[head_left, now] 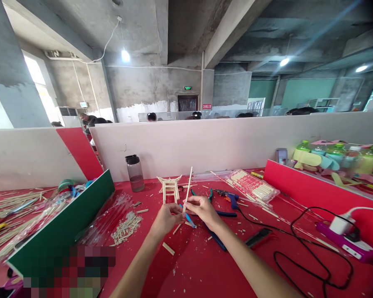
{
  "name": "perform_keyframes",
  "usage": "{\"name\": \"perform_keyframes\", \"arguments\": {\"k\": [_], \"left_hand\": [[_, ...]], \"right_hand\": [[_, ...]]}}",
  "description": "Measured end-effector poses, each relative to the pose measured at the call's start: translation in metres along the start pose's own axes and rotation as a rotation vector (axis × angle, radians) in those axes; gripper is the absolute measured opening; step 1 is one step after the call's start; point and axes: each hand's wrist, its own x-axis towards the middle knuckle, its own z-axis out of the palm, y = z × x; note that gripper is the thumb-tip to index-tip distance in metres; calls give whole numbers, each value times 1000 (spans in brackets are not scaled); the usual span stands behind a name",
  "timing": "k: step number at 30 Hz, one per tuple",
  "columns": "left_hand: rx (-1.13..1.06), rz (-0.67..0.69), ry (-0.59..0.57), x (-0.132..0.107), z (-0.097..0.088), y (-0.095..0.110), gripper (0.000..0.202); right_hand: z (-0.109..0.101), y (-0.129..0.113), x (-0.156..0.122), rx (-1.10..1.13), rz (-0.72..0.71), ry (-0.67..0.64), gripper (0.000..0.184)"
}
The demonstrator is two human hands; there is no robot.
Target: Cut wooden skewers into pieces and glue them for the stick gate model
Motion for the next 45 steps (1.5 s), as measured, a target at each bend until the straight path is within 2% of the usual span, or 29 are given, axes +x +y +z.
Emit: {"name": "perform_keyframes", "arguments": {"k": [9, 26, 31, 34, 38, 42, 45], "left_hand": [[15, -1, -18, 3, -3, -7, 30], [-6, -43, 0, -2, 5, 4, 31], [-51, -74, 27, -1, 4, 6, 35], [-90, -82, 49, 1, 1, 3, 39], [-118, -78, 60, 2, -3, -1, 41], [-126, -70, 90, 2, -8, -1, 42], [-110, -48, 118, 2, -12, 0, 43]], "right_hand": [[0, 3, 2, -40, -2, 9, 45], [-4, 6, 5, -228, -119, -27, 37], [-5, 6, 8, -163, -108, -31, 39], [-11, -1, 9, -101, -89, -8, 41], [-31, -15, 9, -153, -147, 85, 36], [-51, -24, 10, -276, -197, 163, 29], [-56, -25, 9, -473, -238, 136, 22]]}}
